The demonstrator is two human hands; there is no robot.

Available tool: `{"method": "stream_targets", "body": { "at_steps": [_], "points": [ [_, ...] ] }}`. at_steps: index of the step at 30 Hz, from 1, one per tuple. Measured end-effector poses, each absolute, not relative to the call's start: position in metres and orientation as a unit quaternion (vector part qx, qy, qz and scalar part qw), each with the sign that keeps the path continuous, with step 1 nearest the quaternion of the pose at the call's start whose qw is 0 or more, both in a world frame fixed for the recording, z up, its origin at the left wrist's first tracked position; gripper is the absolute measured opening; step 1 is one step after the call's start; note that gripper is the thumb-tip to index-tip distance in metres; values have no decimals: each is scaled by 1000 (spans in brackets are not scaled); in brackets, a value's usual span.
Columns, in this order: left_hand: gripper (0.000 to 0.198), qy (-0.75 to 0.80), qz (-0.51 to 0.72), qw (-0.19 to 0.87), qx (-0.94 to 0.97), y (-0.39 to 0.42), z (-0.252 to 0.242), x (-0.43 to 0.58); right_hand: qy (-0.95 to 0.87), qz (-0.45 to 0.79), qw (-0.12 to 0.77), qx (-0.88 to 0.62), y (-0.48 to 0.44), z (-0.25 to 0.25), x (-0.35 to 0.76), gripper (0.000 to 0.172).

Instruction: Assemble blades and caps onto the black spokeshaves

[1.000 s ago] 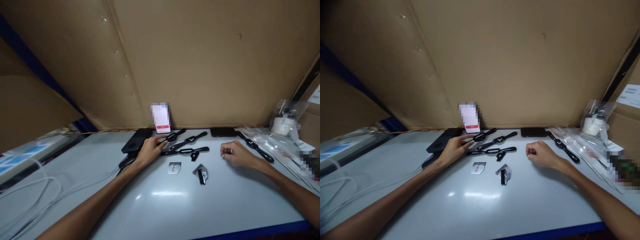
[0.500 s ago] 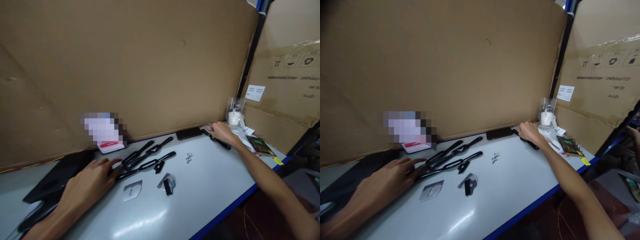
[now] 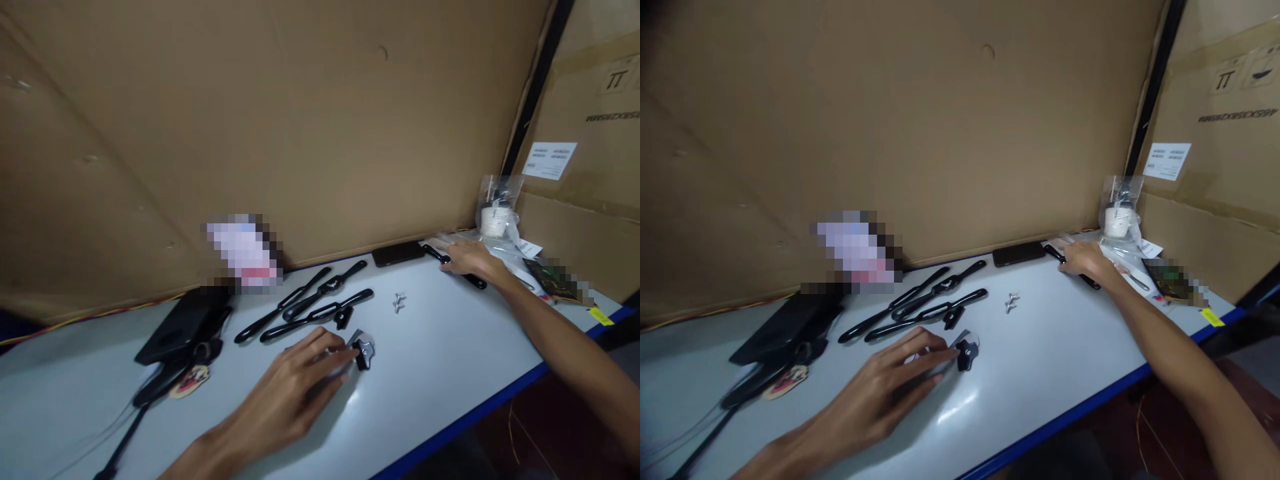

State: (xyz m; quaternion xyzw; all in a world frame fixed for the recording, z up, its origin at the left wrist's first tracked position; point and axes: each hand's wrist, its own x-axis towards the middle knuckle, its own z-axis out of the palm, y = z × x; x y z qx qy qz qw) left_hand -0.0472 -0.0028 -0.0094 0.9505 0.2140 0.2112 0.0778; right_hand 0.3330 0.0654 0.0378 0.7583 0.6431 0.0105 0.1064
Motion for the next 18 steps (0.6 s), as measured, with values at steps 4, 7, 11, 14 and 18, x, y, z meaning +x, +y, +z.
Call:
{"method": "stream_targets", "body": {
  "at_steps": [4,7,11,14,18],
  "points": [
    [31,198,159,99,962,-13,-6,-43,645,14,103,757,68,34,333,45],
    [41,206,135,99,964,-14,-6,-42,646,14,96,757,70,32,333,44],
    [68,199,126,79,969,-14,-8,-41,648,1,81,758,68,33,329,42],
    [53,207,185,66,958,-11,-8,-44,651,-13,71,756,64,37,325,34],
    [23,213,252,73,941,-4,-6,-48,651,4,51,757,60,44,322,31]
  ]
}}
